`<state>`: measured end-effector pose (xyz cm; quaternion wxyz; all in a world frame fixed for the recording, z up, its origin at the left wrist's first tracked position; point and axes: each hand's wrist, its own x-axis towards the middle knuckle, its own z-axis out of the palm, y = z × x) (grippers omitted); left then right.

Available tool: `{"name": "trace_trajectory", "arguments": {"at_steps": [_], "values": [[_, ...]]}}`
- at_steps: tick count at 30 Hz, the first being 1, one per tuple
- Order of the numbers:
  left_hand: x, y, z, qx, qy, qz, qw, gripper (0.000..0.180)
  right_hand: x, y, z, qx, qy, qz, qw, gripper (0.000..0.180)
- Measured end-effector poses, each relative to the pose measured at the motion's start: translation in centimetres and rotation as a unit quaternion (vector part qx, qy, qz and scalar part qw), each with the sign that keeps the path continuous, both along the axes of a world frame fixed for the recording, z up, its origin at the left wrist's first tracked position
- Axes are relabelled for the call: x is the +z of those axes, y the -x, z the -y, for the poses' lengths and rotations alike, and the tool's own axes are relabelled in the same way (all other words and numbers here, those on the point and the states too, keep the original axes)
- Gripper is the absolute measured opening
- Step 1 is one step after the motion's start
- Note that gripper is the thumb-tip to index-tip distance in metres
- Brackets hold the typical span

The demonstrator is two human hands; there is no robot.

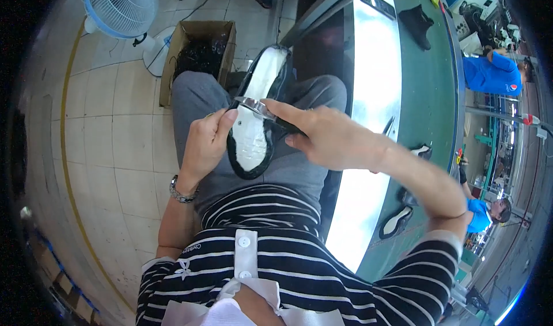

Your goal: Finalizing the assembly of a shoe by trimming excess material and securing components.

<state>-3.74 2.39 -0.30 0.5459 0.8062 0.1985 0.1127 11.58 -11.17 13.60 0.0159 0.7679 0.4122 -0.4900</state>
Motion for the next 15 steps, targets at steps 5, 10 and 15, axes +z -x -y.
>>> {"name": "trace_trajectory", "arguments": {"at_steps": [5, 10, 15], "values": [[0.2, -0.2, 2.6, -0.007, -0.252, -0.023, 0.967, 0.023, 0.0, 0.1, -1.1, 0.133, 0.010, 0.062, 0.989, 0.061], [-2.1, -0.1, 2.6, -0.029, 0.153, 0.015, 0.988, 0.045, -2.5, -0.2, 2.4, 0.069, -0.114, 0.029, 0.991, 0.061], [-4.0, -3.2, 1.8, -0.061, 0.761, 0.089, 0.640, 0.060, -3.9, 0.4, 4.1, 0.033, -0.113, 0.044, 0.992, 0.066]]}}
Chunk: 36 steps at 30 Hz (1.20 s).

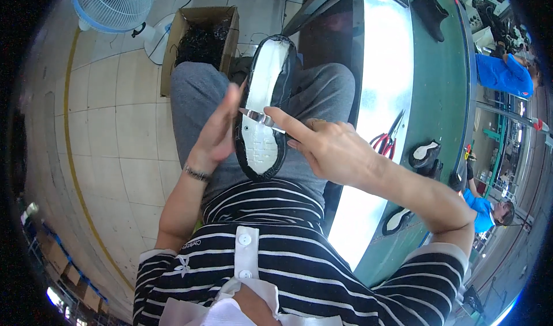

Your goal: Finalizing the assembly of a shoe by trimming excess material and securing components.

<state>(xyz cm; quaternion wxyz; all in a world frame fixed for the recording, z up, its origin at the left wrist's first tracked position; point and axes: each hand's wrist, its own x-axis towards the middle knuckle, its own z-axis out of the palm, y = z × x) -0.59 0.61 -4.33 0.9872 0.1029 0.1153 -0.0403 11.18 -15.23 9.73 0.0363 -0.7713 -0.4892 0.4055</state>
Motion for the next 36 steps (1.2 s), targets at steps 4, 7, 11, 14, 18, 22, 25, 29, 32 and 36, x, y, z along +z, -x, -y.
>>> {"name": "trace_trajectory", "arguments": {"at_steps": [4, 7, 11, 14, 18, 22, 25, 29, 32, 36], "values": [[-0.4, -1.8, -0.1, -0.035, -0.081, -0.051, 0.995, 0.066, -0.9, 0.2, 1.2, 0.011, -0.051, 0.051, 0.997, 0.065], [0.7, -2.4, 0.6, -0.010, -0.144, -0.066, 0.987, 0.072, -0.1, -0.9, 1.1, 0.014, -0.082, 0.032, 0.996, 0.061], [0.4, -2.4, 0.3, 0.002, -0.172, -0.046, 0.984, 0.079, 5.8, -3.0, -4.3, 0.196, 0.068, 0.130, 0.970, 0.055], [0.0, -2.0, 0.0, -0.013, -0.183, -0.043, 0.982, 0.084, 6.5, -3.4, -5.6, 0.168, -0.150, 0.148, 0.963, 0.056], [0.3, -2.4, -0.3, -0.035, -0.207, -0.032, 0.977, 0.085, 0.3, -5.8, -4.4, 0.062, -0.114, 0.168, 0.977, 0.068], [0.5, -2.0, -1.8, -0.065, -0.188, -0.023, 0.980, 0.083, 2.2, -5.6, -4.1, 0.181, -0.076, 0.275, 0.941, 0.066], [1.3, -2.1, -1.7, -0.082, -0.198, -0.028, 0.976, 0.082, 0.9, -4.7, -3.4, 0.077, -0.304, 0.141, 0.939, 0.064], [0.6, -1.9, -1.7, -0.086, -0.212, -0.035, 0.973, 0.077, -0.8, -4.7, -4.4, 0.075, -0.018, 0.241, 0.967, 0.061], [0.3, -1.7, -2.1, -0.083, -0.203, -0.024, 0.975, 0.076, 2.3, -3.8, -5.1, 0.149, -0.096, 0.274, 0.945, 0.061], [1.3, -1.8, -2.3, -0.115, -0.206, -0.030, 0.971, 0.083, -1.6, -3.1, -2.6, 0.024, -0.236, 0.123, 0.964, 0.062]]}}
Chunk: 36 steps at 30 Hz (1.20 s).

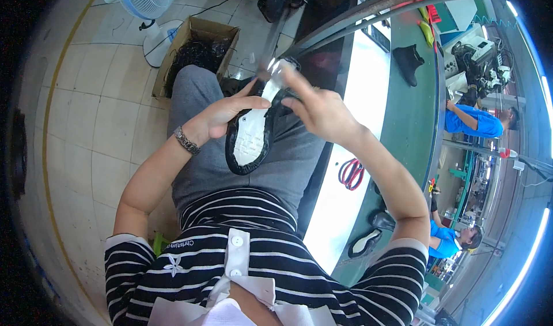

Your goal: Finalizing the assembly of a shoe by trimming excess material and securing components.

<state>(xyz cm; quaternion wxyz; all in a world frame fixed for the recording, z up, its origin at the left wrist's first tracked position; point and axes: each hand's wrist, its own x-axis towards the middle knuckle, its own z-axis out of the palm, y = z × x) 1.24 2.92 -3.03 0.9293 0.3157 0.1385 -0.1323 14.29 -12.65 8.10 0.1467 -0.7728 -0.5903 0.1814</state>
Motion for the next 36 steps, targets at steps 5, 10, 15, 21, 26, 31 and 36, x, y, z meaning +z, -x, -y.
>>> {"name": "trace_trajectory", "arguments": {"at_steps": [5, 10, 15, 21, 26, 31, 36], "values": [[-0.6, 0.7, -0.3, -0.003, 0.001, 0.014, 1.000, 0.086, 2.9, 0.9, -1.4, 0.055, 0.235, 0.142, 0.960, 0.063], [-0.7, 1.4, 0.3, -0.022, -0.037, 0.025, 0.999, 0.081, 0.5, 0.6, 0.1, 0.021, 0.097, 0.001, 0.995, 0.061], [-1.6, 3.7, 2.6, 0.090, 0.231, 0.061, 0.967, 0.067, 0.3, 0.1, -0.1, 0.047, 0.167, 0.080, 0.982, 0.060], [-0.9, 3.8, 4.8, 0.176, -0.021, -0.020, 0.984, 0.060, 3.4, 1.5, -1.0, 0.083, 0.133, 0.101, 0.983, 0.064], [0.0, 4.3, 4.5, 0.115, -0.022, 0.023, 0.993, 0.075, 1.3, 3.1, 1.4, 0.080, 0.027, 0.029, 0.996, 0.071], [-1.4, 5.0, 3.8, 0.049, -0.037, 0.038, 0.997, 0.086, 3.0, 5.0, 0.7, 0.132, 0.182, 0.151, 0.963, 0.077], [-1.7, 5.0, 2.9, -0.039, -0.043, 0.040, 0.998, 0.077, 0.8, 5.9, 1.9, 0.113, 0.073, 0.085, 0.987, 0.073]]}}
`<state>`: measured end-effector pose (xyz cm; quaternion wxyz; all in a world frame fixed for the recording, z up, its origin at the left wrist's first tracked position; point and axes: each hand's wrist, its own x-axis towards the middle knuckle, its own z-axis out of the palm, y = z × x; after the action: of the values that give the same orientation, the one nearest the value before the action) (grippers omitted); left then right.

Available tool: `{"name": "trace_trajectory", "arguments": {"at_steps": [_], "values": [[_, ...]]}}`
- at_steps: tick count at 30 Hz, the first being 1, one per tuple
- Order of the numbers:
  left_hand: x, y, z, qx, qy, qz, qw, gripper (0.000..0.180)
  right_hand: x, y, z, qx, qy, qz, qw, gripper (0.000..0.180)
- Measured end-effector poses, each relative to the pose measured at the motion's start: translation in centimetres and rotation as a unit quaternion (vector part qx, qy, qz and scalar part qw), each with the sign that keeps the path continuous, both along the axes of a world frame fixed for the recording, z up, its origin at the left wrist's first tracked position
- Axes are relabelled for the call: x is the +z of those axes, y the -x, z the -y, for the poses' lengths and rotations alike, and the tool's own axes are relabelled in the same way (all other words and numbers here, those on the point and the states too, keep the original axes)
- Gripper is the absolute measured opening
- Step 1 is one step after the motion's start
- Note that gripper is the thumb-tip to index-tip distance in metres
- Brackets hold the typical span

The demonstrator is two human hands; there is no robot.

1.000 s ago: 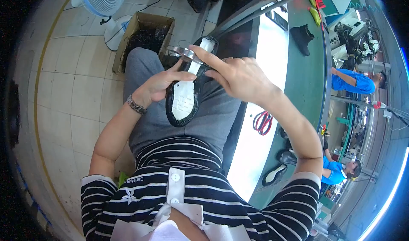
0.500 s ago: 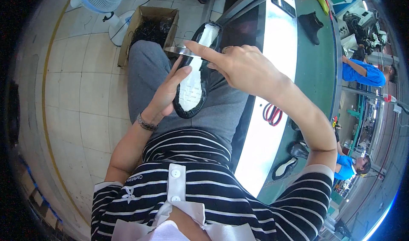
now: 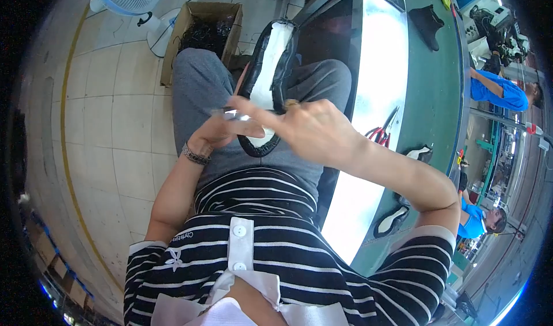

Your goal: Finalizing the assembly of a shoe by trimming excess material and securing components.

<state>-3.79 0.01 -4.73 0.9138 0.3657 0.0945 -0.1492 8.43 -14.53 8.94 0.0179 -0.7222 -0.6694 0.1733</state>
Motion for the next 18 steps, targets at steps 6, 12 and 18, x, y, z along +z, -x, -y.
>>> {"name": "trace_trajectory", "arguments": {"at_steps": [6, 12, 18], "values": [[0.5, 0.3, 0.0, 0.011, -0.005, 0.009, 1.000, 0.078, 1.1, -0.2, -0.3, -0.026, -0.039, 0.049, 0.998, 0.072], [0.4, 0.1, 0.0, -0.011, 0.000, 0.002, 1.000, 0.100, -0.2, -1.5, -0.4, -0.025, 0.060, 0.052, 0.997, 0.068], [-0.7, -0.1, -0.2, -0.015, -0.040, 0.008, 0.999, 0.103, -0.6, -2.1, -0.2, -0.075, -0.077, -0.081, 0.991, 0.067]]}}
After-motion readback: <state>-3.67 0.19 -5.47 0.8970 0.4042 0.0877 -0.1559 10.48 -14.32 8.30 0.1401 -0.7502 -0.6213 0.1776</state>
